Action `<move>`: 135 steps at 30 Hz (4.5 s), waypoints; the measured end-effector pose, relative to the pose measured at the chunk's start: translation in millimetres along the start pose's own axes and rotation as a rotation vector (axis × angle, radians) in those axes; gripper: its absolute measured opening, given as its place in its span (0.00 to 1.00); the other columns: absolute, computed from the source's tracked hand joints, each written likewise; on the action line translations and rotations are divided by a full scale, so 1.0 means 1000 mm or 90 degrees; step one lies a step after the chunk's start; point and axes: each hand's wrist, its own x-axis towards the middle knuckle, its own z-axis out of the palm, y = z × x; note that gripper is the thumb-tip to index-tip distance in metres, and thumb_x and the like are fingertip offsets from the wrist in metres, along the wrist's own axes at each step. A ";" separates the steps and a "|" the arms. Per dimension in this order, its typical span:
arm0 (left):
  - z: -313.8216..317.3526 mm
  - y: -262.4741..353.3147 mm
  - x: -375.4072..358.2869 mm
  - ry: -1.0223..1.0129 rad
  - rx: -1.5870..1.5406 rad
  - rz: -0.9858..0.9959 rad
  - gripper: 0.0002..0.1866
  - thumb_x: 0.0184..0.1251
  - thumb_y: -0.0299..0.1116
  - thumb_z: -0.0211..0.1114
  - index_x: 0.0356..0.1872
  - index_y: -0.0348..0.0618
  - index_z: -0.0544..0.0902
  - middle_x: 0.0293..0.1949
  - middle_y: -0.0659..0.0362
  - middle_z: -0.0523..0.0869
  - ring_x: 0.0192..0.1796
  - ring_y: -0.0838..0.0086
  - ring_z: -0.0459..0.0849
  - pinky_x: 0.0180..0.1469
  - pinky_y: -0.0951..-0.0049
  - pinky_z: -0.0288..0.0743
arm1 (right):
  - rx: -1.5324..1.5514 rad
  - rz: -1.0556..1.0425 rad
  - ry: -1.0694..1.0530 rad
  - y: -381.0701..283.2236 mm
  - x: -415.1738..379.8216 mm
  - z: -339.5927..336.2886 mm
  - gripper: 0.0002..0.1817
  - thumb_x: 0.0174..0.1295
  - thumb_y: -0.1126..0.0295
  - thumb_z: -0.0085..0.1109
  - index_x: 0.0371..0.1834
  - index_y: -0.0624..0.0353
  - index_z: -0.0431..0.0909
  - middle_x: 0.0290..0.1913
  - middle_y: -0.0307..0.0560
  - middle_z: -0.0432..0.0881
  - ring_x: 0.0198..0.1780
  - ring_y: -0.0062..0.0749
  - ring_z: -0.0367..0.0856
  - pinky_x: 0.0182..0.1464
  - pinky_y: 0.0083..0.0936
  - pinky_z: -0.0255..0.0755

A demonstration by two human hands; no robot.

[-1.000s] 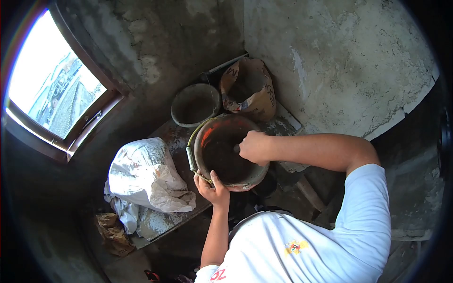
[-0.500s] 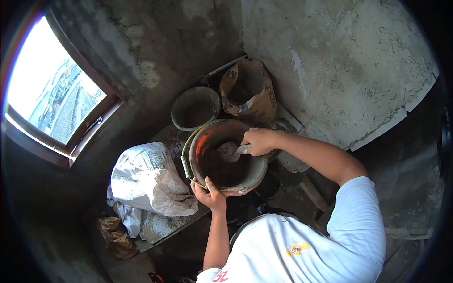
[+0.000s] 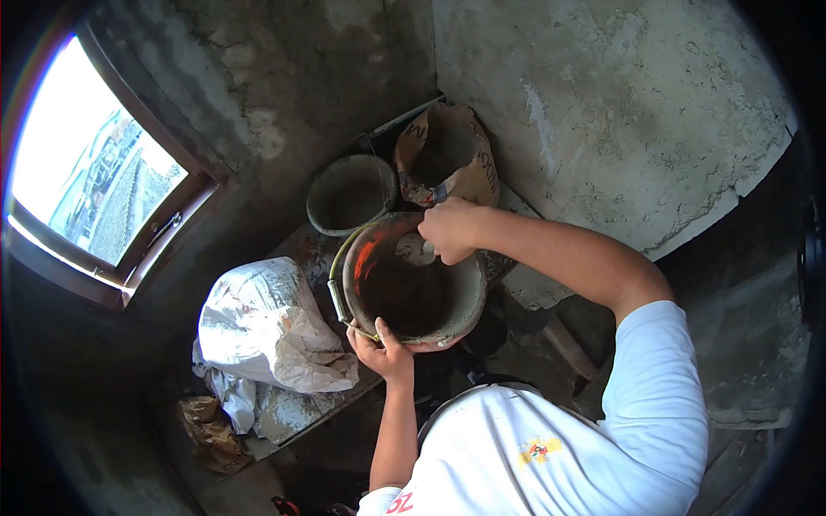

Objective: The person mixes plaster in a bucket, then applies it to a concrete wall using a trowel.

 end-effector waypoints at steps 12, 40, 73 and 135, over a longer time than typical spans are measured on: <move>-0.004 -0.006 -0.001 0.006 0.005 -0.014 0.08 0.77 0.27 0.63 0.46 0.29 0.82 0.50 0.46 0.81 0.54 0.53 0.80 0.58 0.56 0.72 | -0.081 -0.128 -0.050 -0.022 -0.038 0.024 0.13 0.49 0.66 0.72 0.38 0.59 0.91 0.41 0.54 0.92 0.47 0.47 0.92 0.48 0.41 0.85; -0.004 -0.008 -0.013 0.018 -0.044 -0.058 0.09 0.77 0.27 0.62 0.48 0.29 0.82 0.50 0.47 0.80 0.53 0.54 0.80 0.58 0.57 0.72 | 0.178 -0.116 -0.139 0.019 0.041 0.028 0.20 0.58 0.61 0.72 0.52 0.56 0.92 0.47 0.53 0.93 0.50 0.51 0.90 0.52 0.42 0.82; -0.012 -0.020 -0.011 0.034 -0.045 -0.110 0.11 0.79 0.30 0.62 0.46 0.29 0.81 0.49 0.49 0.79 0.52 0.57 0.80 0.58 0.58 0.72 | -0.125 -0.148 -0.021 -0.061 -0.007 0.026 0.14 0.48 0.65 0.72 0.38 0.57 0.91 0.41 0.53 0.92 0.47 0.44 0.92 0.49 0.40 0.85; -0.021 -0.039 -0.015 0.050 -0.030 -0.145 0.12 0.80 0.31 0.61 0.49 0.28 0.81 0.49 0.44 0.79 0.53 0.49 0.79 0.59 0.50 0.69 | 0.128 0.025 -0.004 -0.042 0.032 -0.013 0.20 0.62 0.58 0.68 0.54 0.55 0.91 0.50 0.55 0.92 0.56 0.49 0.89 0.59 0.44 0.82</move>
